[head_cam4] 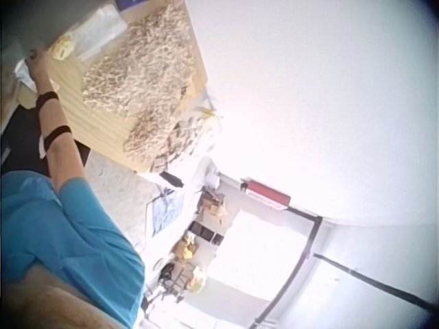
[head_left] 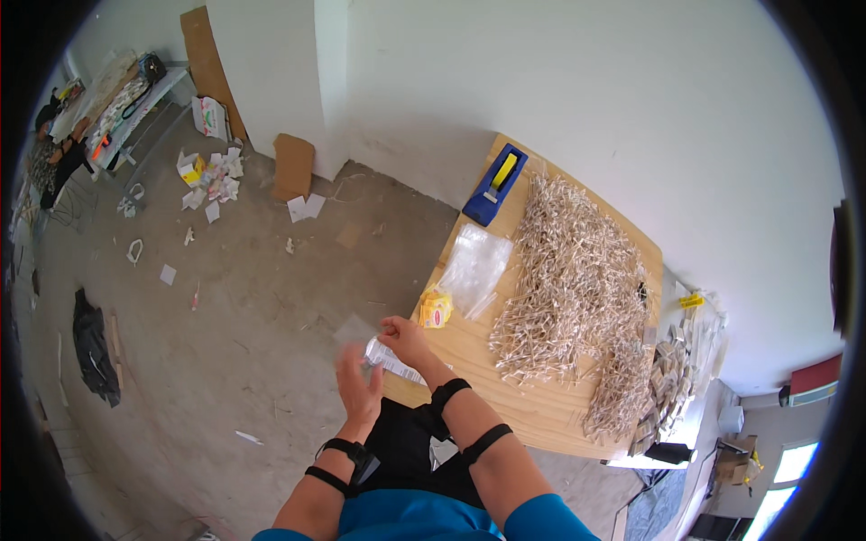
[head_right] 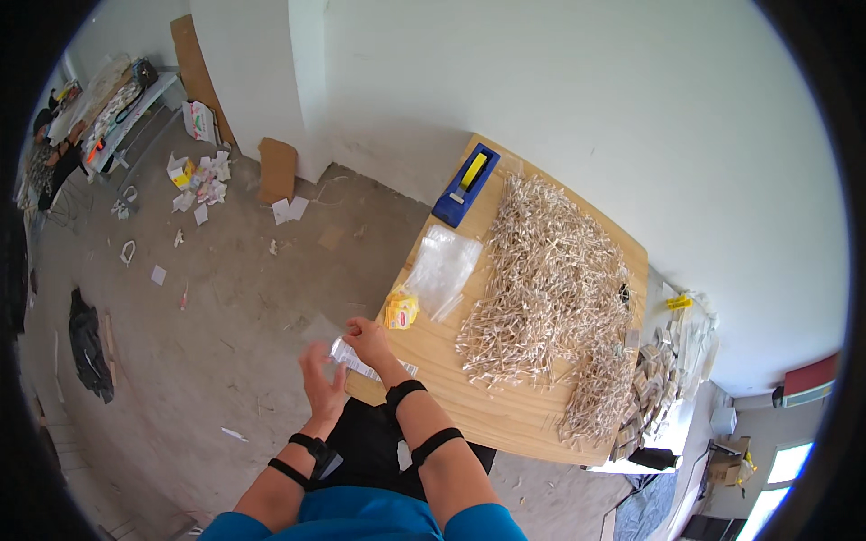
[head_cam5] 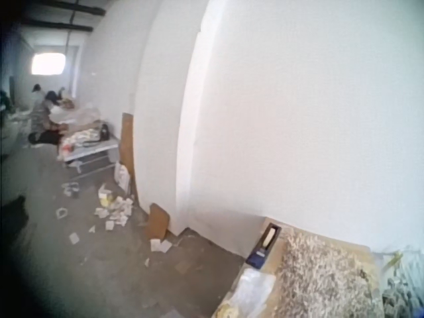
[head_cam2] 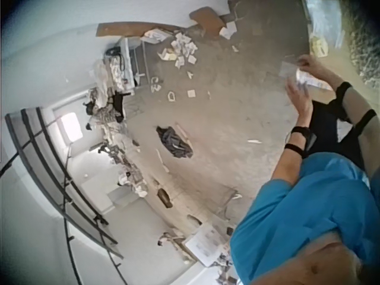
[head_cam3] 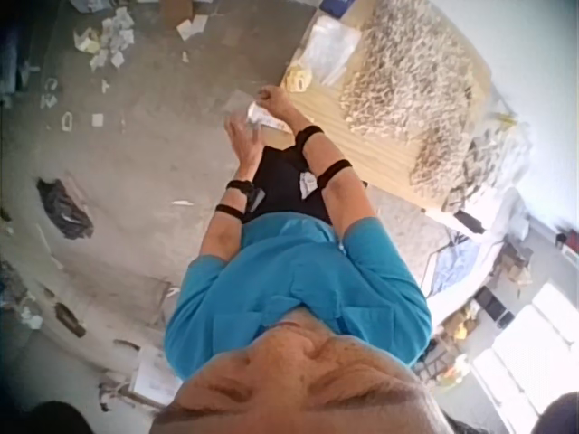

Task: Organizing cotton swabs and placing them into a plastic bag for packaging.

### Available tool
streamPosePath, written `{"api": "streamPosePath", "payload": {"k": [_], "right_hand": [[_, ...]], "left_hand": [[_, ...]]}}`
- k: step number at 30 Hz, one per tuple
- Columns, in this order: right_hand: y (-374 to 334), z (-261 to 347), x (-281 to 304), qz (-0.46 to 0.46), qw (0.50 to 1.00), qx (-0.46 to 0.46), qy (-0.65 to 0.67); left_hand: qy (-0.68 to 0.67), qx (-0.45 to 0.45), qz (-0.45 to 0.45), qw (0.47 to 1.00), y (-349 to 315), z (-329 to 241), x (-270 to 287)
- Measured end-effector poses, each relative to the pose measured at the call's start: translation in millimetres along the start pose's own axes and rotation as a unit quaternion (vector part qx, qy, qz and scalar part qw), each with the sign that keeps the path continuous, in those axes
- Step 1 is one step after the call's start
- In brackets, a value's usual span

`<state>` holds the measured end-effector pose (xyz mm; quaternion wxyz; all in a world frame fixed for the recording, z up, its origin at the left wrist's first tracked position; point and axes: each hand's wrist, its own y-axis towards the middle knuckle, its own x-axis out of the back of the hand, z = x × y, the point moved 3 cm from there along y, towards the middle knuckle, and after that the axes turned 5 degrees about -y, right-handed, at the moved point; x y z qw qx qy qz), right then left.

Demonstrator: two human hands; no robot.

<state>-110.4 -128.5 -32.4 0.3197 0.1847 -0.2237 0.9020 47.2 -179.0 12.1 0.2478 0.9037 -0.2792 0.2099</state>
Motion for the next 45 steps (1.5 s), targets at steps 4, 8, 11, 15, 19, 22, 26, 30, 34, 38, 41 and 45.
{"api": "streamPosePath", "payload": {"k": [4, 8, 11, 15, 19, 22, 26, 30, 34, 38, 41, 45], "right_hand": [[-0.2, 4.2, 11.4, 0.03, 0.998, 0.02, -0.049], [-0.5, 7.8, 19.7, 0.056, 0.996, 0.042, -0.058], [-7.8, 7.3, 25.4, -0.003, 0.999, 0.034, -0.037], [-26.3, 0.2, 34.3, -0.142, 0.988, 0.061, -0.024], [-40.0, 4.7, 30.4, -0.158, 0.983, 0.07, -0.063], [-40.6, 5.6, 27.7, -0.116, 0.985, 0.089, -0.094], [-46.1, -14.9, 37.4, -0.133, 0.983, 0.029, -0.126], [-64.9, 5.3, 31.6, -0.177, 0.976, 0.037, -0.12], [-93.5, 16.3, 17.1, -0.139, 0.956, 0.142, -0.217], [-115.9, 2.8, 20.2, -0.229, 0.95, 0.087, -0.191], [-131.5, 4.4, 20.8, -0.161, 0.963, 0.073, -0.202], [-143.8, 7.2, 12.7, -0.102, 0.921, 0.144, -0.347]], "left_hand": [[-0.137, 0.224, -0.128, 0.956, -4.6, 48.8, 6.9], [-0.394, 0.455, 0.064, 0.796, -7.0, 80.8, -21.1], [-0.418, 0.462, 0.146, 0.769, -14.1, 66.6, -32.6], [-0.374, 0.428, 0.192, 0.8, -23.4, 65.5, -37.5], [-0.421, 0.491, 0.148, 0.748, -17.9, 71.4, -36.1], [-0.327, 0.465, 0.23, 0.79, -20.2, 77.9, -42.7], [-0.372, 0.47, 0.238, 0.764, -13.9, 57.4, -40.1], [-0.415, 0.458, 0.169, 0.767, -16.5, 68.5, -26.5], [-0.344, 0.486, 0.228, 0.77, -34.4, 77.6, -37.0], [-0.463, 0.509, 0.133, 0.714, -24.9, 60.8, -31.2], [-0.449, 0.507, 0.086, 0.731, -15.3, 66.0, -30.0], [-0.325, 0.46, 0.113, 0.819, -7.4, 92.6, -29.8]]}}
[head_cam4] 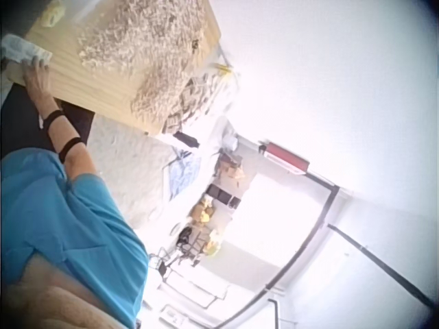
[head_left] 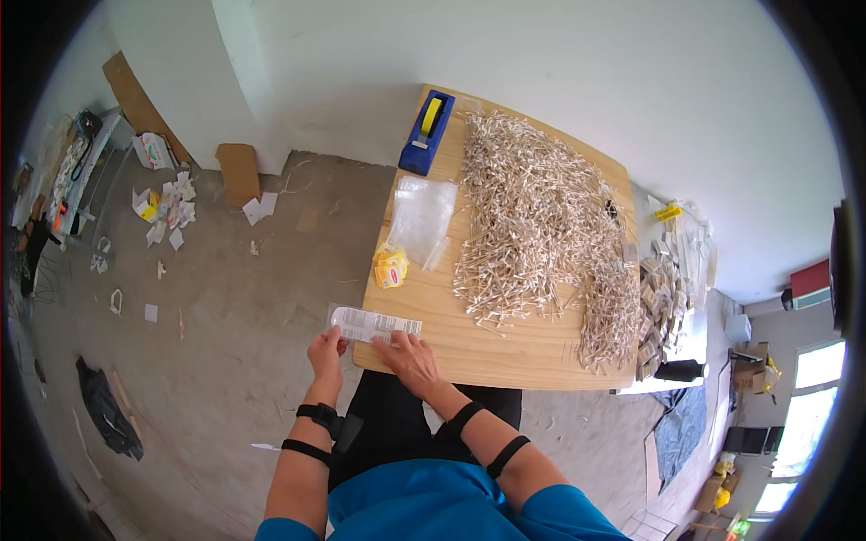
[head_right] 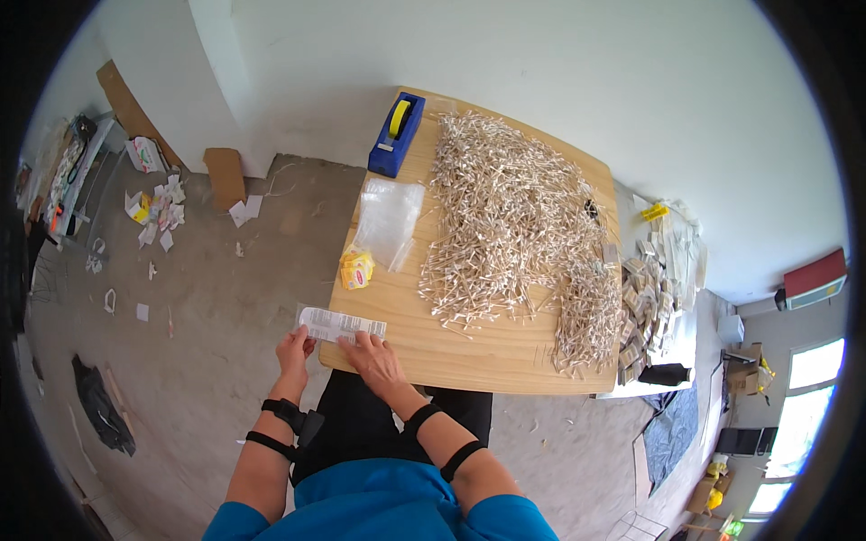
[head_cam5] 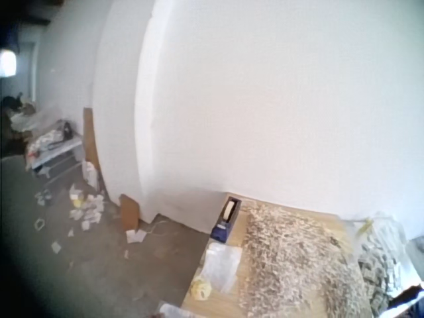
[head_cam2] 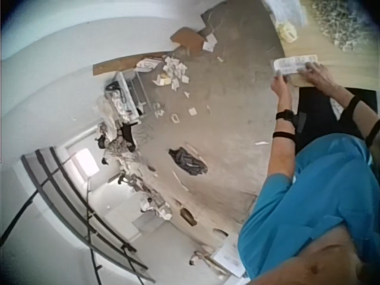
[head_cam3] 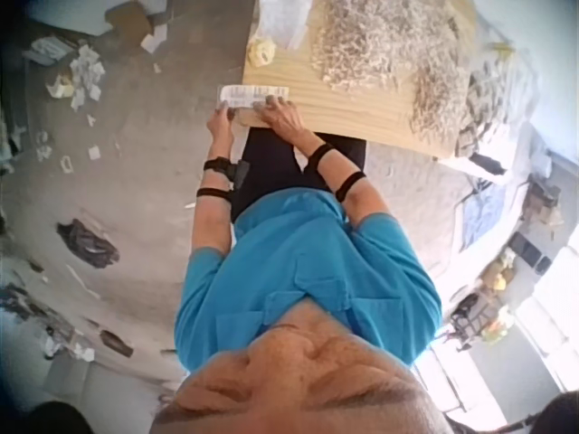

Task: Organizing cotton swabs and placing them into a plastic bag for packaging.

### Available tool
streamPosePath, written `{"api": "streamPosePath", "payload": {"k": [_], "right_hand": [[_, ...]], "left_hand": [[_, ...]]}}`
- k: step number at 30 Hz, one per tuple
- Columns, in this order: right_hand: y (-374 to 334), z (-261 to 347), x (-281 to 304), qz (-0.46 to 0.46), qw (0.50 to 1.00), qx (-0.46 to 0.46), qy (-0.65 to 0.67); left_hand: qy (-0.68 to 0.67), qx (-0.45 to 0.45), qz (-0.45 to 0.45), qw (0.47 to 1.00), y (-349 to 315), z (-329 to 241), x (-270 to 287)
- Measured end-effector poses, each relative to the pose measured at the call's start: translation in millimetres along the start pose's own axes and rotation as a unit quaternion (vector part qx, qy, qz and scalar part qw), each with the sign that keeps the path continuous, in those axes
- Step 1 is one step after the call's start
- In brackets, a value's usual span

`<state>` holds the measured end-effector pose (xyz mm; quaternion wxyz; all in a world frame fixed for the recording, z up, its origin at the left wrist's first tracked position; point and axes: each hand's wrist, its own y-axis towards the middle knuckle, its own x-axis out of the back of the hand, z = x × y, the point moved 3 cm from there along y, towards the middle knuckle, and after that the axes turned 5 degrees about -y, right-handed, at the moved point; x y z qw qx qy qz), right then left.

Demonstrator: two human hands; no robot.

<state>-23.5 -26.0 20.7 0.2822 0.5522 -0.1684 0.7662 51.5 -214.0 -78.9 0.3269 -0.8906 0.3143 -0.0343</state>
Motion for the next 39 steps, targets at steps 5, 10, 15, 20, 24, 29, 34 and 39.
{"api": "streamPosePath", "payload": {"k": [5, 10, 15, 20, 24, 29, 34, 39], "right_hand": [[-10.9, -10.1, -2.2, -0.016, 0.999, -0.052, 0.001], [7.3, -3.6, -1.5, 0.017, 0.995, -0.078, -0.056], [-2.0, -8.1, -4.9, -0.034, 0.995, -0.098, -0.005], [-63.3, -30.6, -4.1, -0.098, 0.97, -0.132, 0.179], [-146.9, -69.4, 14.8, -0.136, 0.943, -0.226, 0.202], [-218.9, -84.5, 18.0, -0.14, 0.952, -0.211, 0.172], [-227.9, -72.0, 26.6, -0.153, 0.98, -0.104, 0.073], [-226.0, -76.7, 11.4, -0.197, 0.966, -0.132, 0.101]], "left_hand": [[0.258, -0.267, -0.107, 0.922, -40.8, -30.9, -17.5], [0.642, -0.478, 0.124, 0.586, -95.9, -48.4, -56.9], [0.669, -0.451, 0.125, 0.578, -91.6, -34.8, -56.2], [0.658, -0.448, 0.1, 0.597, -115.1, -54.4, -69.3], [0.329, -0.314, 0.325, 0.83, -186.0, -108.3, -94.3], [0.048, -0.264, 0.712, 0.649, -341.5, -202.7, -146.6], [0.004, -0.27, 0.852, 0.448, -425.3, -220.2, -171.4], [-0.005, -0.31, 0.834, 0.458, -450.4, -198.1, -185.6]]}}
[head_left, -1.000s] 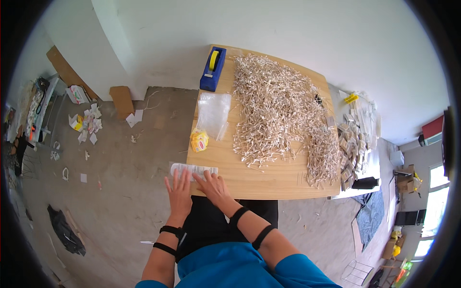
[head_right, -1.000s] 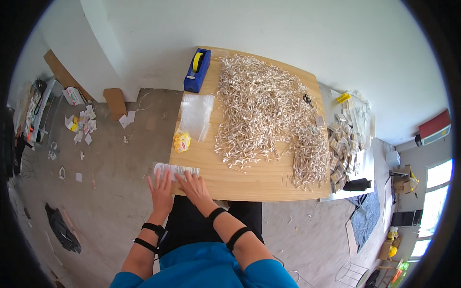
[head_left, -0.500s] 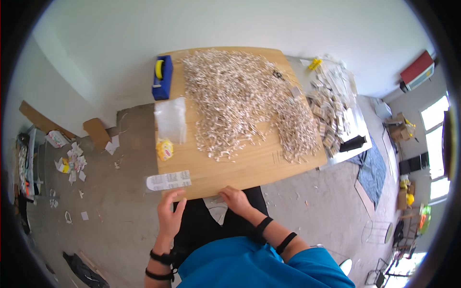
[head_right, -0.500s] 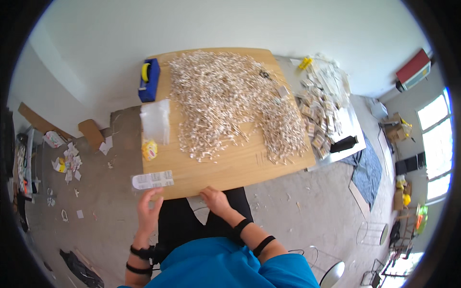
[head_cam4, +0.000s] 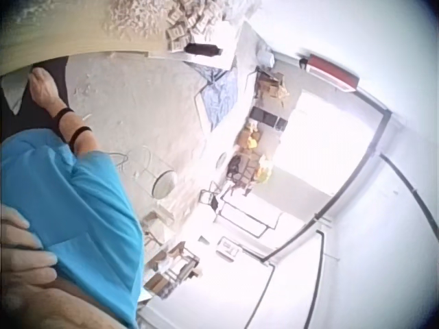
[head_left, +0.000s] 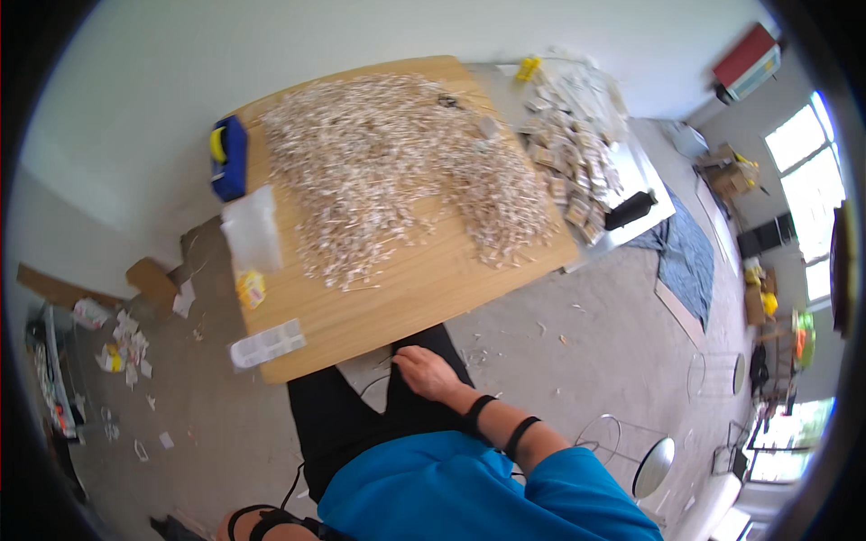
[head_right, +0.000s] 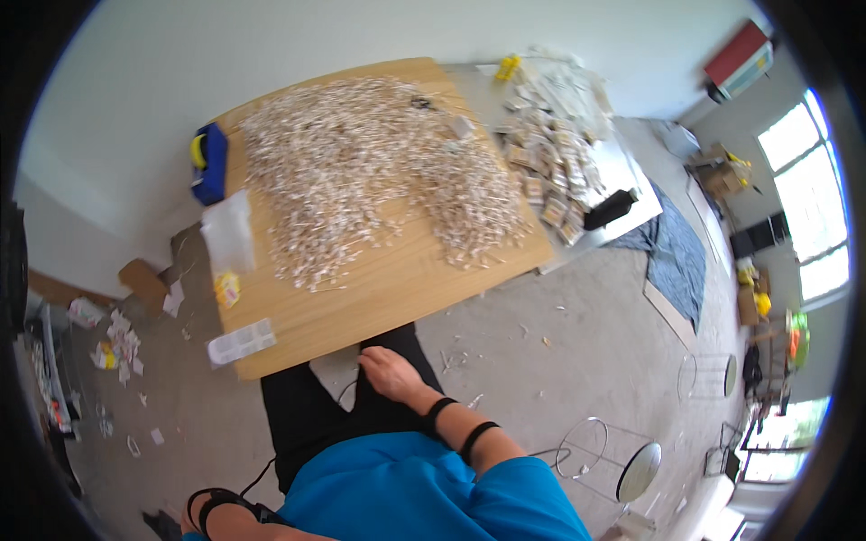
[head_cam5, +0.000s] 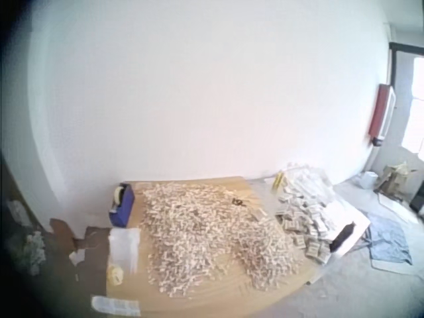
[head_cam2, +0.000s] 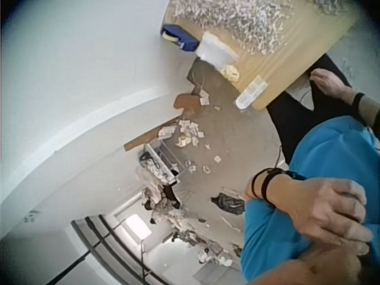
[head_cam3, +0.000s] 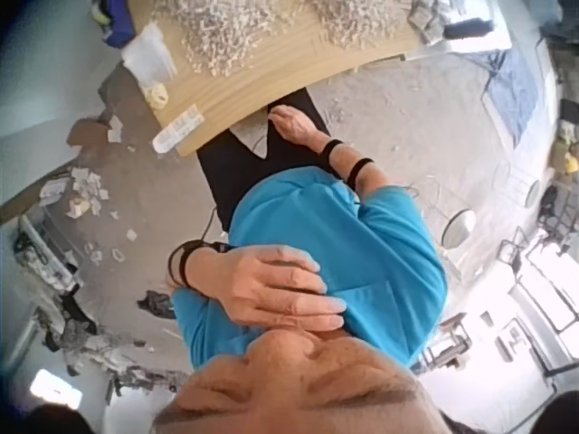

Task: Organizing cotton swabs and placing them into a plastic bag for packaging.

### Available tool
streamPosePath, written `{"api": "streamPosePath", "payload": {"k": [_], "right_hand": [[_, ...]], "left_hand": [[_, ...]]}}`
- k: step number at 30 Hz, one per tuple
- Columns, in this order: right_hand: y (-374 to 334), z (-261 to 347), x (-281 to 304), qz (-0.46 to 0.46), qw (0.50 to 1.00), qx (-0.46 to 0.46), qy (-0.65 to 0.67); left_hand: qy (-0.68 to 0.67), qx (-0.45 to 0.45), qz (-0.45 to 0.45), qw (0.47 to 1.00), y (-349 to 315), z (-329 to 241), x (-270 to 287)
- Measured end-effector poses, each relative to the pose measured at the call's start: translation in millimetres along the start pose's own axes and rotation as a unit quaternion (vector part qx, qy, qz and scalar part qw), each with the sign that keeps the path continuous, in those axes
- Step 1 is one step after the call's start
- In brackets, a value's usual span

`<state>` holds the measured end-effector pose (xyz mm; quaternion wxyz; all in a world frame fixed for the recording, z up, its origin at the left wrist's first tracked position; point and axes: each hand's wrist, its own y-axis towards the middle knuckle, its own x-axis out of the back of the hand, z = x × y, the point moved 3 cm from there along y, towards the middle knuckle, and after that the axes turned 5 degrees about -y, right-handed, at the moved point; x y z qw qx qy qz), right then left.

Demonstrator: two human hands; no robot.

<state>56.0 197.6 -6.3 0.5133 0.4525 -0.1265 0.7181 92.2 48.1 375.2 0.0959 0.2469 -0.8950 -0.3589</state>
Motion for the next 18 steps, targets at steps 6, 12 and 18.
{"api": "streamPosePath", "payload": {"k": [6, 12, 18], "right_hand": [[3.6, -3.0, -9.9, -0.014, 0.999, -0.016, 0.047], [3.0, -2.3, -12.8, -0.05, 0.998, -0.005, 0.049], [-3.9, -5.0, -7.6, -0.069, 0.995, -0.008, 0.065]], "left_hand": [[0.005, 0.028, 0.066, 0.997, 22.9, 28.0, -10.4], [-0.073, 0.049, 0.125, 0.988, 53.0, 66.8, -39.4], [-0.1, 0.036, 0.096, 0.99, 66.5, 92.6, -84.8]]}}
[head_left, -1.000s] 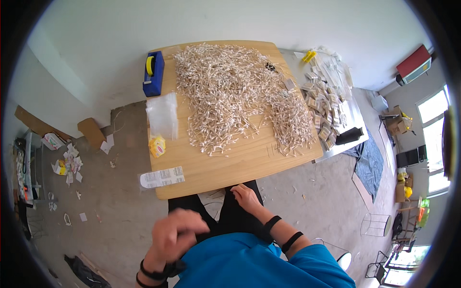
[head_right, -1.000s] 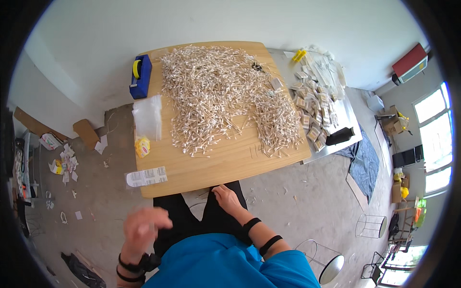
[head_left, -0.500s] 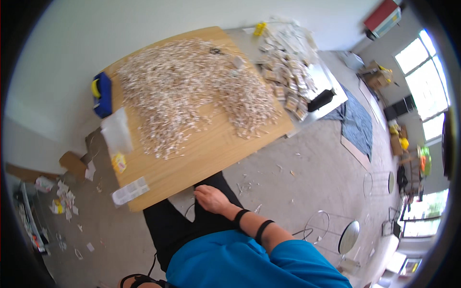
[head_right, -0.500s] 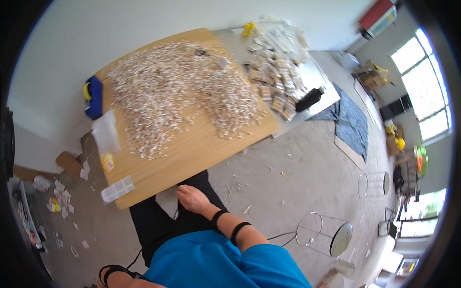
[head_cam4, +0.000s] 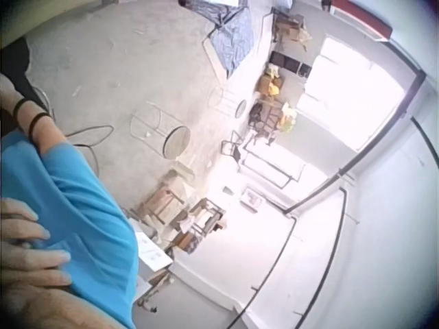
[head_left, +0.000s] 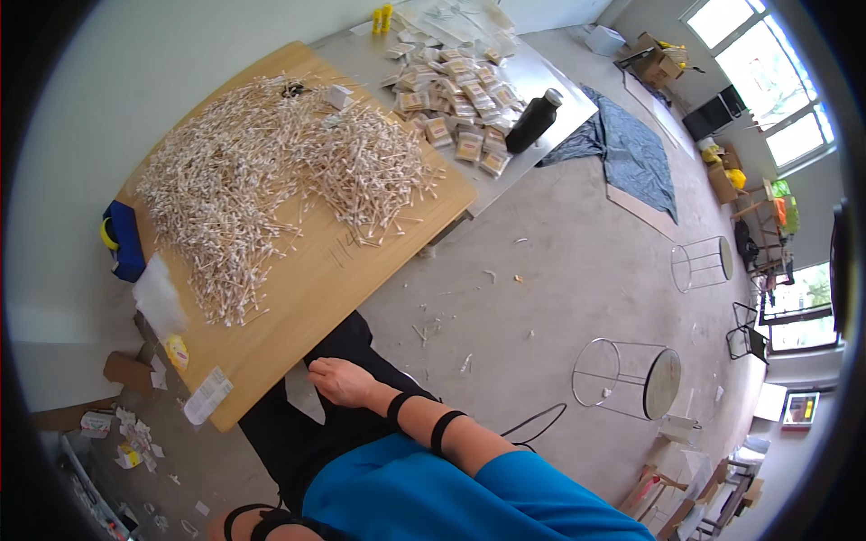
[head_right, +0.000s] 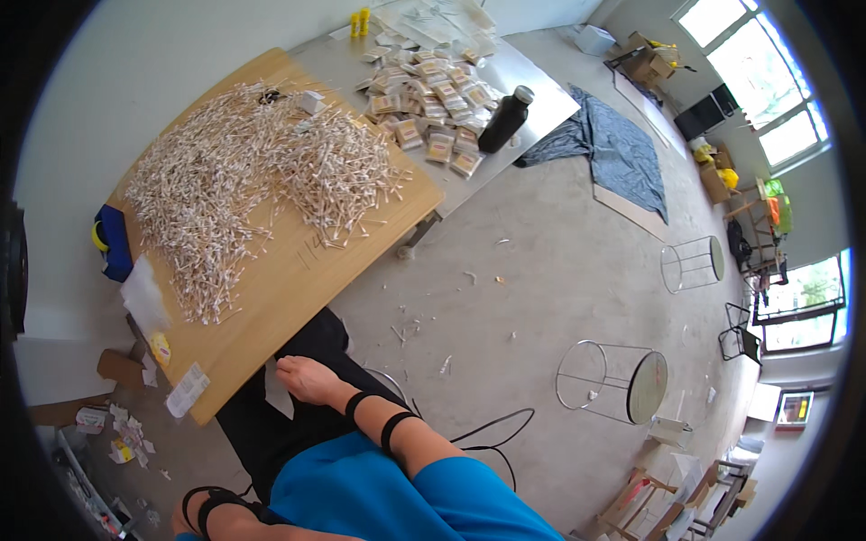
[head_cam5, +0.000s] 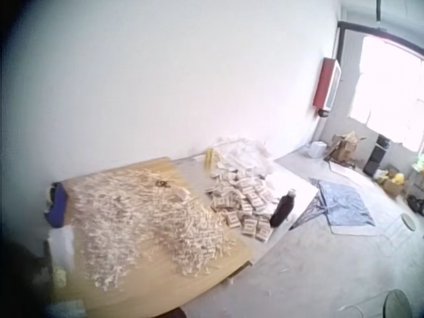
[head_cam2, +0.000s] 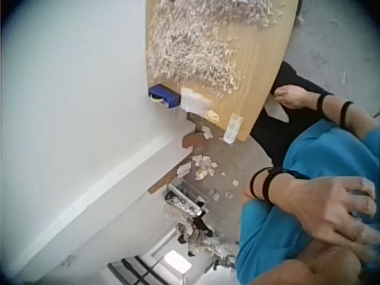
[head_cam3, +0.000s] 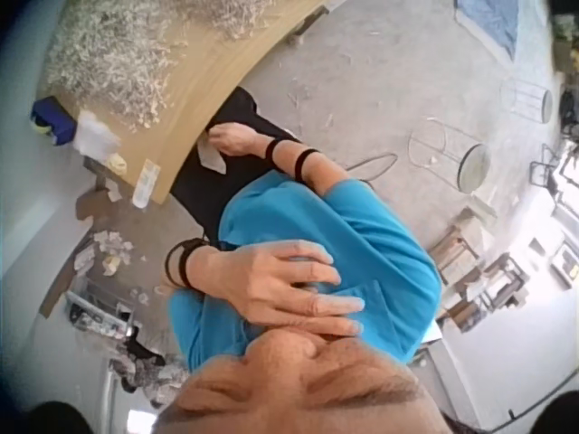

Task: Organizing cotton swabs and placing them into a plastic bag for packaging.

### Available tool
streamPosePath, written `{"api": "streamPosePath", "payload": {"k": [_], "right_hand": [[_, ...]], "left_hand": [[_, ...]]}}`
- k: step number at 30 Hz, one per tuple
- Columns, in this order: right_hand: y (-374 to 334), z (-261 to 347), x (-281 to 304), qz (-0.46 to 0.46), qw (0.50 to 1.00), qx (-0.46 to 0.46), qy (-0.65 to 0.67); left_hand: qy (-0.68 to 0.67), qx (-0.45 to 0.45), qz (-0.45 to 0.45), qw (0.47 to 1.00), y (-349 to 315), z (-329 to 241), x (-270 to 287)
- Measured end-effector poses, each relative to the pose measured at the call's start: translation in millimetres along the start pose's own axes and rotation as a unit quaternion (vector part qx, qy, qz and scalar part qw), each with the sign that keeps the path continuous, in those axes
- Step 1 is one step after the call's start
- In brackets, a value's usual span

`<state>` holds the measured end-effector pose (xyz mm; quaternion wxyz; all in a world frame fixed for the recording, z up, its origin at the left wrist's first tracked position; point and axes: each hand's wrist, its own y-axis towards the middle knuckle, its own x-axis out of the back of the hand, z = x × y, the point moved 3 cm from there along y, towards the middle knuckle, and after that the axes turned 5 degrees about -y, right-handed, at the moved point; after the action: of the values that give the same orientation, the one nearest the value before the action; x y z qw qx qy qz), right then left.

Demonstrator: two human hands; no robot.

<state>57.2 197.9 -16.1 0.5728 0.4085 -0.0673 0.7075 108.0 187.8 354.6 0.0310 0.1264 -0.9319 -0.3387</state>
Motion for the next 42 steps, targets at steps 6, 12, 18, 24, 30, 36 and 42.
{"api": "streamPosePath", "payload": {"k": [6, 12, 18, 24, 30, 36, 42], "right_hand": [[-6.2, -7.8, -1.2, 0.04, 0.999, -0.008, 0.011], [9.4, 7.5, -1.0, 0.052, 0.998, 0.004, 0.045], [-2.7, -1.9, 15.8, 0.067, 0.998, -0.01, 0.005], [-3.3, 18.9, 8.0, 0.073, 0.997, 0.013, 0.006], [-9.3, 41.0, 6.8, 0.101, 0.995, 0.012, 0.007], [-11.4, 40.7, 10.0, 0.126, 0.992, 0.008, -0.01], [8.8, 55.7, 22.5, 0.101, 0.987, -0.123, 0.033]], "left_hand": [[0.123, 0.009, 0.062, 0.99, 9.5, -14.4, 28.9], [0.253, 0.071, -0.028, 0.965, -27.7, -17.3, 64.5], [0.377, 0.397, -0.406, 0.732, -233.0, 126.6, 151.9], [0.555, 0.439, -0.363, 0.606, -278.8, 164.0, 194.7], [0.532, 0.486, -0.434, 0.541, -323.3, 186.5, 204.9], [0.456, 0.394, -0.557, 0.572, -357.1, 166.5, 170.3], [0.467, 0.322, -0.576, 0.588, -373.4, 161.8, 166.5]]}}
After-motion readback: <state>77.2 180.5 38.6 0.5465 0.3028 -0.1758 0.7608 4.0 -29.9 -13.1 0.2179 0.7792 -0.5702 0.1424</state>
